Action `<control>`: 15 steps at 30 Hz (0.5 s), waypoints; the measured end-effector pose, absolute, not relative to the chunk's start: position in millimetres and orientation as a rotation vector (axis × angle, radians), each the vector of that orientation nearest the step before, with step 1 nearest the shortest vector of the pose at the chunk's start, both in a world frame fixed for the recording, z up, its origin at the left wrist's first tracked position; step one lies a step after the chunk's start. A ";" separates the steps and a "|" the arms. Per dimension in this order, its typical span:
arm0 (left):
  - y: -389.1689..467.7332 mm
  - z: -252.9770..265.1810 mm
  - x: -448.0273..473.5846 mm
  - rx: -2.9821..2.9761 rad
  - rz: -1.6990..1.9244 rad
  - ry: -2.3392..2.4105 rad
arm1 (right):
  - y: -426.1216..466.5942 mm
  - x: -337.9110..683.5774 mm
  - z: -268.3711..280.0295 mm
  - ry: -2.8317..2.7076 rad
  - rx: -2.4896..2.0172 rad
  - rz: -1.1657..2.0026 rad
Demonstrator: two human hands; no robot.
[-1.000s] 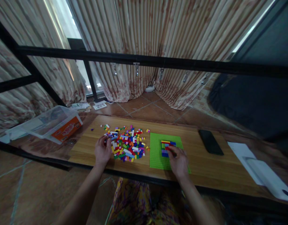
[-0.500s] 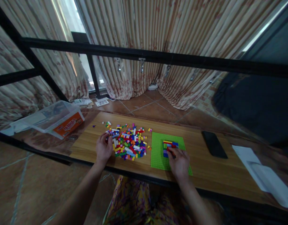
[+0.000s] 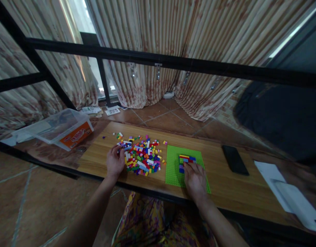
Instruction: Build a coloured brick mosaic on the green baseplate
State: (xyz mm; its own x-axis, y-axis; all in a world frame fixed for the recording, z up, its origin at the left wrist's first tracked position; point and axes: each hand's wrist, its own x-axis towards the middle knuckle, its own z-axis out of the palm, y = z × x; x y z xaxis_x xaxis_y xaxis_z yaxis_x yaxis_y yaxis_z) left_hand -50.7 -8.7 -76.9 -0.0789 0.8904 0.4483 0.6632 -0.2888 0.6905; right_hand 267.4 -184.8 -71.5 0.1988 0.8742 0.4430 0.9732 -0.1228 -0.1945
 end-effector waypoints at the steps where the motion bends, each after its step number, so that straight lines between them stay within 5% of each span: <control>1: -8.3 -77.2 -50.9 1.943 1.302 1.697 | -185.3 267.1 -71.6 -1.715 -2.035 -0.299; 15: -7.4 -77.0 -50.7 1.911 1.317 1.701 | -222.7 242.1 -60.8 -1.212 -1.862 -0.033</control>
